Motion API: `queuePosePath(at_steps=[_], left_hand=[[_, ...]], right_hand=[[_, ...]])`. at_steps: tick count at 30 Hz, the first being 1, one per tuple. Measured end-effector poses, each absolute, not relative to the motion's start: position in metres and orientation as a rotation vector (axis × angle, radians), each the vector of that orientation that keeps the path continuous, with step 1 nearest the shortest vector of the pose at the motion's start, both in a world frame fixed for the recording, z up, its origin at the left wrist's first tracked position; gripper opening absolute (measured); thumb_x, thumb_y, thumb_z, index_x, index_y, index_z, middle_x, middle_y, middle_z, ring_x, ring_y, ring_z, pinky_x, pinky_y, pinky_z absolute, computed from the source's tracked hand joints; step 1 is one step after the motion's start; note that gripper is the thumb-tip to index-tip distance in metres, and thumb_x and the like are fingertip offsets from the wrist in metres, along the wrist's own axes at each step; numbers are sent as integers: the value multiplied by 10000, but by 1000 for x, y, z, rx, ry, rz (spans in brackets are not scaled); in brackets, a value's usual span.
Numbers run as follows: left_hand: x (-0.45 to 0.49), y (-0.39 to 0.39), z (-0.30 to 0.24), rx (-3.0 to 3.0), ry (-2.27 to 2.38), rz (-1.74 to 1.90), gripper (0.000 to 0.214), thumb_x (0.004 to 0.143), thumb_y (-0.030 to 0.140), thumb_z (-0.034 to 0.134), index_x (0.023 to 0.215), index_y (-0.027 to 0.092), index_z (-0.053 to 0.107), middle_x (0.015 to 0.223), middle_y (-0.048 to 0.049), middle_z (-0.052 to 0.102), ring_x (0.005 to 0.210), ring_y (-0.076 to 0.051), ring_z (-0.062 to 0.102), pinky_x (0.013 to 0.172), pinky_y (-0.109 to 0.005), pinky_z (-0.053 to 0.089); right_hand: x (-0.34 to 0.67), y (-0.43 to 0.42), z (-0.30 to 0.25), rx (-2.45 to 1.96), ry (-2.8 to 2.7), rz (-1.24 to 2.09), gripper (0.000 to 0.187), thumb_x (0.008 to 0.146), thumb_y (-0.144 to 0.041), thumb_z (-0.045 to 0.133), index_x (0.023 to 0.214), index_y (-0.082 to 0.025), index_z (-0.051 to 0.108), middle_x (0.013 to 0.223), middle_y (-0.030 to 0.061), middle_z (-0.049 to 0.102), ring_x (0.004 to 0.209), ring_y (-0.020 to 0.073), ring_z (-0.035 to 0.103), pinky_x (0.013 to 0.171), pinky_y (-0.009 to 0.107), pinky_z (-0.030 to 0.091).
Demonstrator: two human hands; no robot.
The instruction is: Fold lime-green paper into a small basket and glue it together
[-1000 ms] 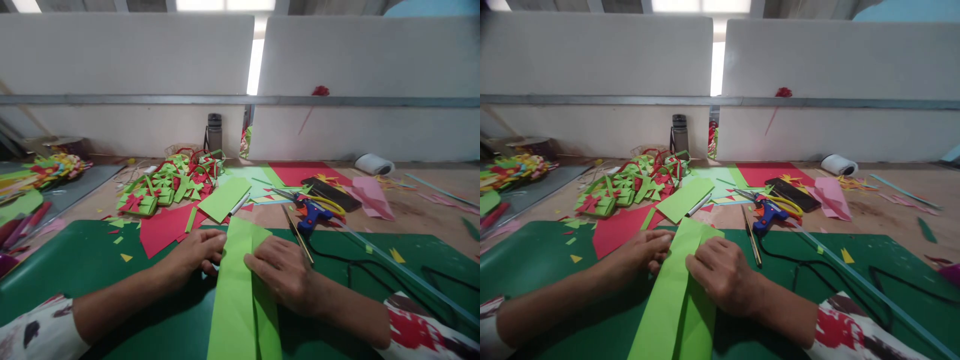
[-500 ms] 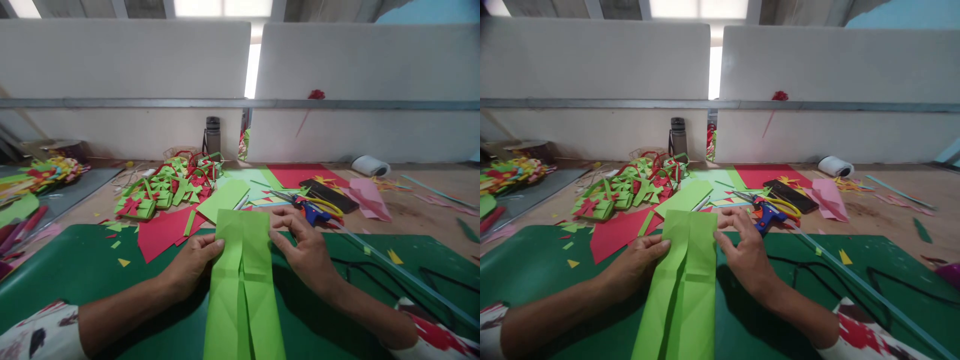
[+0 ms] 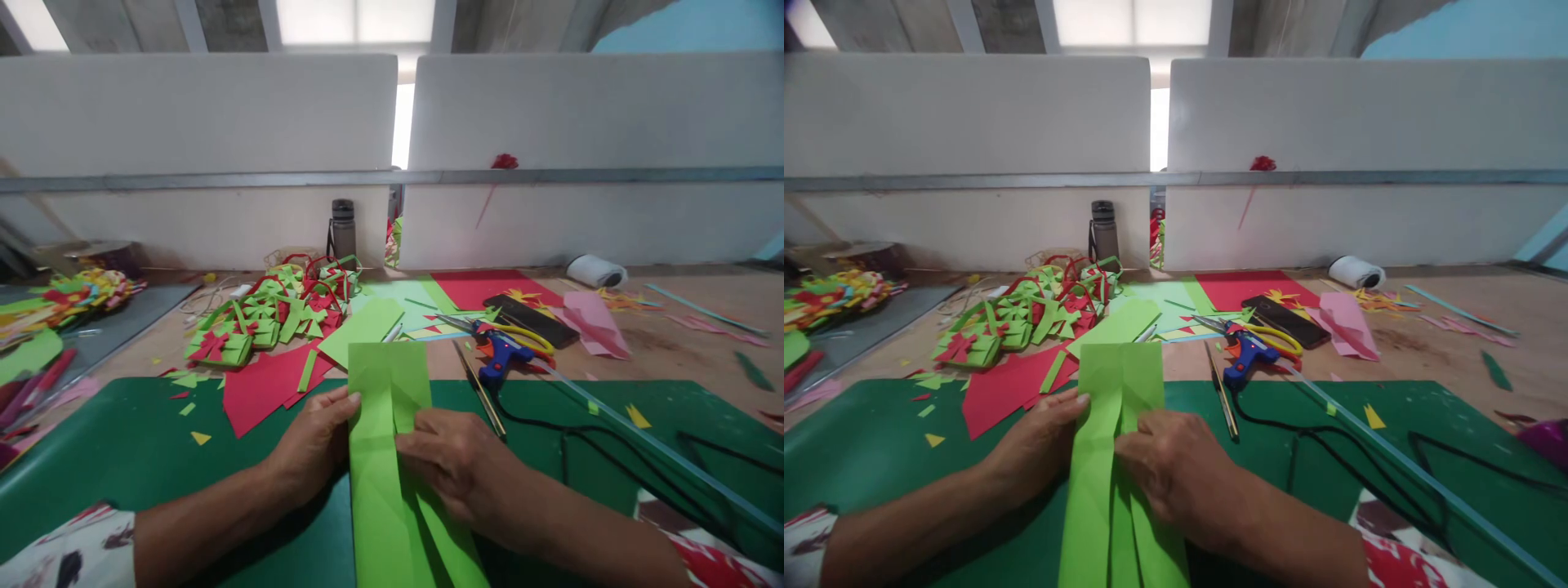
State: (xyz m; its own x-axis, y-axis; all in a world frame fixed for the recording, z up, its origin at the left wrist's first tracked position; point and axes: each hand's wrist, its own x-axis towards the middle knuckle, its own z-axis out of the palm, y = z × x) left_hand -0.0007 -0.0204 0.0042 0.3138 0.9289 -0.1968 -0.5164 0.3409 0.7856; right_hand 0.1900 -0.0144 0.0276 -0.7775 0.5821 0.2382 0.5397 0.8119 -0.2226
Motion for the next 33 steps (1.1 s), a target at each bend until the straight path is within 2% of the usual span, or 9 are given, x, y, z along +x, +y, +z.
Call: queuePosePath(at_steps=[6,10,17,22,28,33], left_hand=[[-1,-20,-1,784,704,1017,249,813,252,584,1011,117,649,850,-106,701,695,-215,658,668,-334,510],[0,-19,-5,804,665,1001,241,832,217,558,1032,114,643,830,-106,697,693,-207,656,671,-335,509],[3,-17,-2,855,678,972,255,831,206,562,1070,140,625,855,-97,688,672,-178,647,629,-294,502],[4,-19,-2,916,736,957,266,821,223,582,1071,140,623,869,-94,683,674,-164,637,651,-286,491],[4,-19,-4,925,724,977,315,809,248,605,1109,152,603,906,-102,678,718,-173,636,649,-276,483],[3,-18,-4,923,680,974,274,829,260,585,1085,166,618,922,-95,678,756,-169,638,685,-269,477]], right_hand=[[184,-12,22,-858,-2766,-11,206,871,-255,447,712,-183,556,578,-1,579,467,109,390,497,279,185],[185,-8,17,-877,-2720,-218,154,844,-240,494,718,-184,561,583,9,591,479,126,414,524,293,202],[188,-11,18,-653,-2847,-301,170,874,-216,439,732,-190,529,610,7,582,487,137,415,555,309,249],[185,-20,20,-639,-2830,-460,138,792,-95,450,701,-179,511,592,23,580,483,156,449,581,338,269],[185,-25,17,-850,-2559,-531,148,720,-73,539,639,-194,508,564,6,571,476,165,486,521,313,245],[189,-23,20,-991,-2508,-562,177,673,-25,567,644,-193,517,558,-5,577,472,149,511,480,288,262]])
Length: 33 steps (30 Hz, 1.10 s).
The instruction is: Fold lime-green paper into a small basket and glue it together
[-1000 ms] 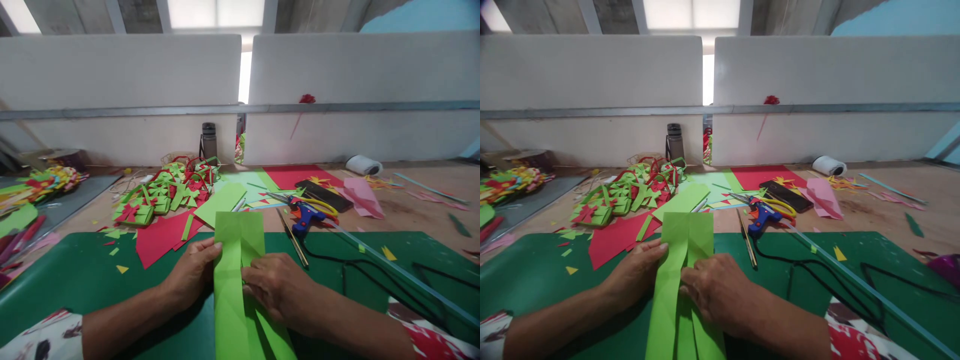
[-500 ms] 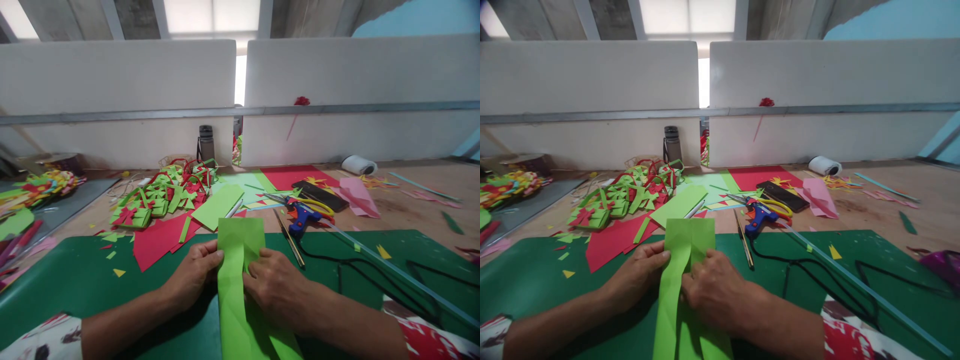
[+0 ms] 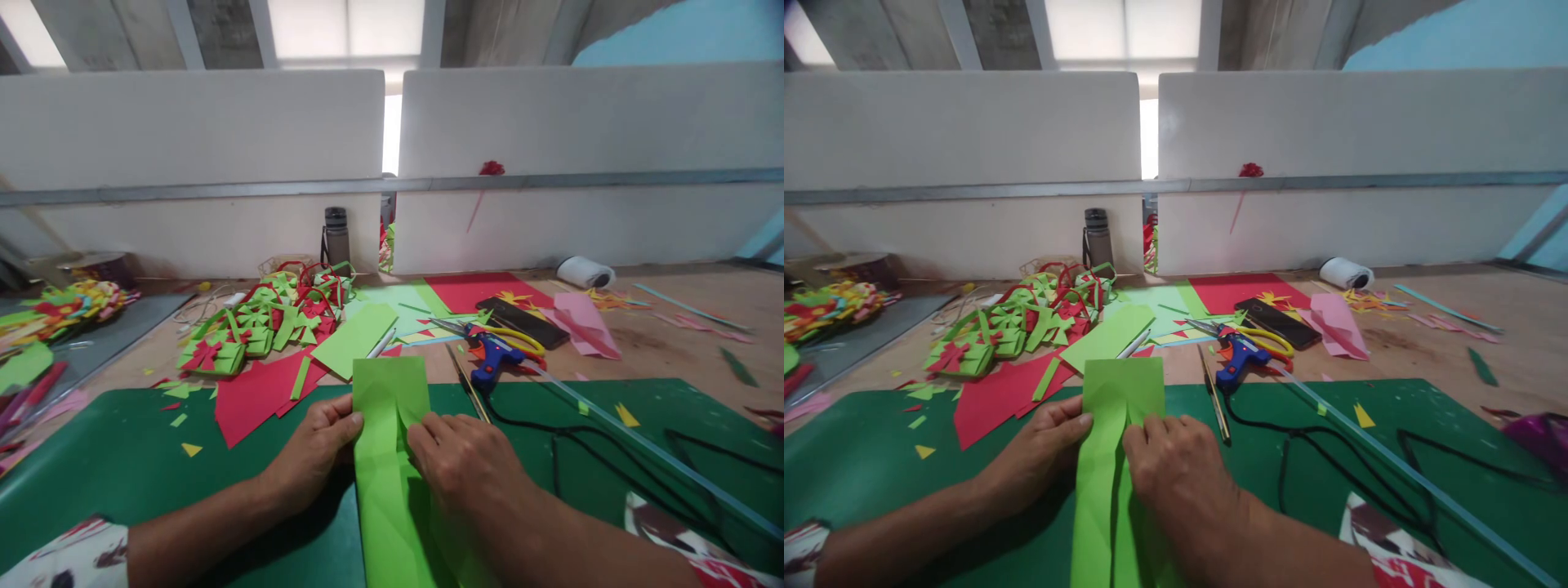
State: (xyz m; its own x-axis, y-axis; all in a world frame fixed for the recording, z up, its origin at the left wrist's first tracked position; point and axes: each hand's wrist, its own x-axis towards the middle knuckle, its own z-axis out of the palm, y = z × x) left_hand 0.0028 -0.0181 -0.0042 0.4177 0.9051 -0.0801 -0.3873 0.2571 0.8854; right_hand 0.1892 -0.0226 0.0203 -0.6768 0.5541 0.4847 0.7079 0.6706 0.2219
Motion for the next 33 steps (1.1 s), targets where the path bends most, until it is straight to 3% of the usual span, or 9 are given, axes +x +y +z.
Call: queuePosePath(at_steps=[3,7,10,15,19,28,33], left_hand=[[2,-17,-5,925,672,975,271,831,258,583,1086,173,618,924,-92,678,767,-173,640,700,-278,479],[1,-16,-4,946,681,977,307,813,281,600,1097,163,611,921,-97,677,753,-183,642,699,-292,486],[0,-15,-2,976,742,974,325,800,289,607,1097,156,610,911,-91,675,707,-167,634,666,-271,480],[-1,-11,3,1026,857,920,320,800,274,595,1097,156,607,816,-61,672,622,-138,606,588,-239,455],[1,-11,6,1039,876,914,333,771,270,618,1086,161,614,781,-49,663,596,-132,586,573,-237,441],[-3,-6,5,1013,905,903,542,709,187,661,1226,161,500,600,37,567,438,-61,441,437,-173,315],[5,-4,6,871,824,911,315,714,276,679,961,85,646,743,-82,672,621,-168,615,642,-287,470]], right_hand=[[191,-21,26,-1107,-2592,-519,174,675,-18,568,716,-187,558,624,4,611,513,147,548,453,271,261],[192,-19,35,-1283,-2712,-285,203,747,-65,556,868,-217,616,872,37,658,683,162,614,466,235,300],[192,-17,40,-1355,-2667,-104,147,783,-132,541,837,-225,642,957,51,642,755,169,618,546,242,363],[188,-11,47,-1459,-2638,59,160,816,-295,551,734,-191,639,829,55,651,755,187,613,591,266,361],[183,-6,48,-1516,-2646,23,30,776,-191,575,778,-181,604,745,40,664,688,185,613,535,265,287],[189,-2,37,-1484,-2586,134,144,752,-85,497,846,-181,547,678,30,654,663,172,612,548,254,279],[190,-6,34,-1353,-2592,197,167,749,-79,484,862,-190,537,669,12,638,638,157,596,548,248,288]])
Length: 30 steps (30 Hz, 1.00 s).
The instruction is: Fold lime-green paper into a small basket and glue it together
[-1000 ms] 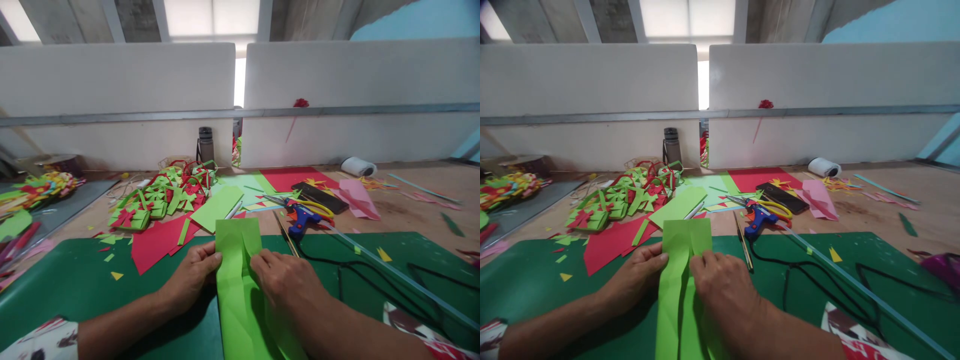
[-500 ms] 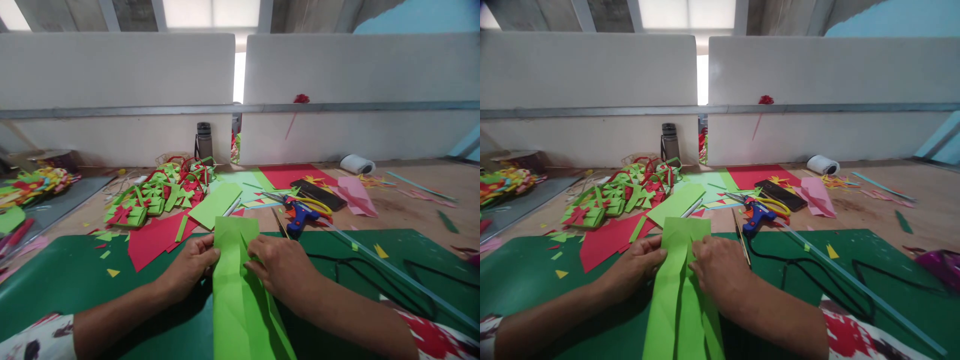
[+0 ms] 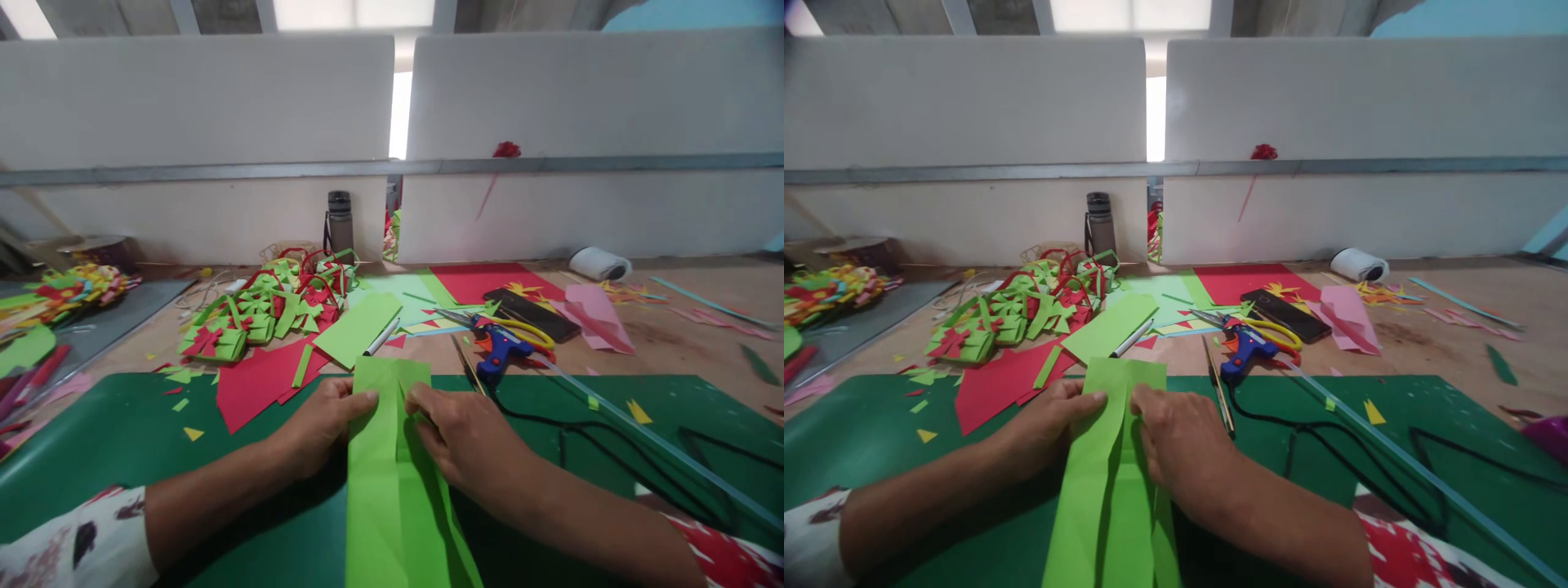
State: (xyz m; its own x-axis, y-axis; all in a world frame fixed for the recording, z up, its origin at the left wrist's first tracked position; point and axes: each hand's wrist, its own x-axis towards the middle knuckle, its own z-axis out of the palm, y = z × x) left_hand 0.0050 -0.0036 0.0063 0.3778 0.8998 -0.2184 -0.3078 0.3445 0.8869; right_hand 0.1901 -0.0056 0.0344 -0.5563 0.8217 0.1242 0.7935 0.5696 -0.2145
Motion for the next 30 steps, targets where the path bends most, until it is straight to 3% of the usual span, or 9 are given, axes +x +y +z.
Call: queuePosePath(at_steps=[4,12,15,30], left_hand=[[10,-6,7,817,856,890,284,694,292,696,881,82,657,751,-102,690,621,-188,636,673,-313,482],[15,-12,7,818,834,837,188,679,270,709,769,118,647,652,-51,668,599,-177,630,628,-285,479],[17,-15,9,820,803,810,227,674,287,711,808,115,648,651,-54,664,604,-188,633,646,-311,483],[19,-26,19,1095,808,726,152,692,156,592,817,144,678,688,-19,654,620,-142,594,603,-229,441]], right_hand=[[192,-7,36,-1337,-2592,170,151,751,-67,485,829,-188,529,644,-2,601,598,143,560,539,248,285],[190,-5,37,-1209,-2527,92,159,672,-88,631,777,-177,553,731,16,613,698,169,522,661,281,339],[190,-4,36,-1162,-2505,91,182,653,-90,672,782,-167,568,742,25,609,723,179,518,677,291,350],[193,-1,39,-975,-2624,124,130,758,-100,598,693,-198,653,740,17,490,747,154,438,663,274,330]])
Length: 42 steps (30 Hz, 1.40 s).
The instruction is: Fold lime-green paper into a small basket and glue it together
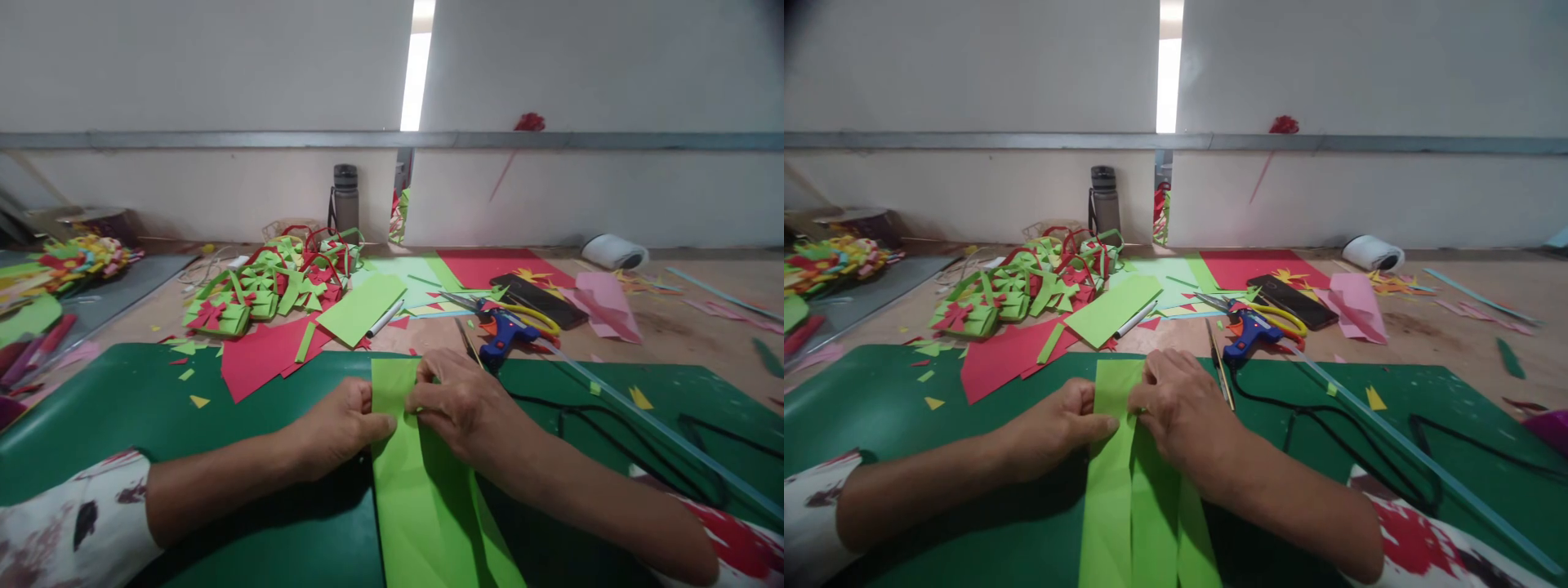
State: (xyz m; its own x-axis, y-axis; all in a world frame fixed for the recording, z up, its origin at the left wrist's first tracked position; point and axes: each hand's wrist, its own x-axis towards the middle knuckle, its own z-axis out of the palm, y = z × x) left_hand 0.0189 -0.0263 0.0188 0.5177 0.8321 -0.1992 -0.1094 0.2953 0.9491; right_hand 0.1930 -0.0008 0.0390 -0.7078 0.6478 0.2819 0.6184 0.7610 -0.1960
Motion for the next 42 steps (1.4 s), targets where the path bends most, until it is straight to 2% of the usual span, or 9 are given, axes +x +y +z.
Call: queuePosePath(at_steps=[5,14,17,20,26,30,33,38,42], left_hand=[[21,-31,21,1067,693,702,232,677,74,537,844,151,678,751,-25,669,686,-157,606,669,-252,466],[22,-33,20,1037,608,736,280,668,67,594,933,134,657,914,-75,669,821,-220,617,782,-328,475],[21,-32,16,1025,620,752,284,663,86,636,942,140,649,925,-73,662,824,-209,612,768,-308,480],[20,-31,12,1014,663,714,227,675,116,654,901,133,639,850,-55,655,765,-177,618,720,-273,484],[17,-29,21,1104,768,645,171,789,208,559,911,110,627,776,-51,643,696,-149,618,659,-254,493],[14,-30,28,1124,815,630,214,841,248,494,962,132,627,804,-53,652,708,-151,630,698,-275,501],[13,-30,30,1148,812,631,236,855,240,462,997,143,624,781,-41,645,694,-136,621,707,-265,496],[13,-30,33,1325,821,684,232,828,163,449,943,129,649,755,-27,619,633,-92,553,623,-183,461],[13,-30,37,1381,839,706,231,835,175,450,941,133,651,763,-25,621,646,-97,549,618,-182,459]], right_hand=[[194,2,39,-906,-2649,93,150,789,-130,588,679,-199,663,743,23,488,752,154,432,673,282,324],[194,2,37,-791,-2635,-47,197,822,-106,521,697,-175,658,745,47,512,747,166,423,695,310,322],[194,2,37,-784,-2639,-76,219,834,-112,496,692,-172,651,757,53,515,753,170,419,703,319,321],[195,3,36,-771,-2625,-104,228,839,-117,486,698,-173,656,756,54,514,755,174,419,714,327,323],[197,6,34,-721,-2591,-112,220,819,-97,503,699,-182,667,747,56,532,749,181,432,718,345,325],[197,6,36,-706,-2565,-140,236,814,-89,497,662,-178,654,747,58,543,753,182,447,717,352,329],[197,5,38,-668,-2547,-178,258,812,-71,474,627,-165,628,733,61,546,745,180,459,720,363,336],[197,3,39,-567,-2500,-268,294,820,-45,418,604,-141,593,701,66,548,742,177,471,753,391,365],[200,3,38,-470,-2487,-295,295,839,-62,415,607,-129,583,680,67,549,767,183,484,790,413,384]])
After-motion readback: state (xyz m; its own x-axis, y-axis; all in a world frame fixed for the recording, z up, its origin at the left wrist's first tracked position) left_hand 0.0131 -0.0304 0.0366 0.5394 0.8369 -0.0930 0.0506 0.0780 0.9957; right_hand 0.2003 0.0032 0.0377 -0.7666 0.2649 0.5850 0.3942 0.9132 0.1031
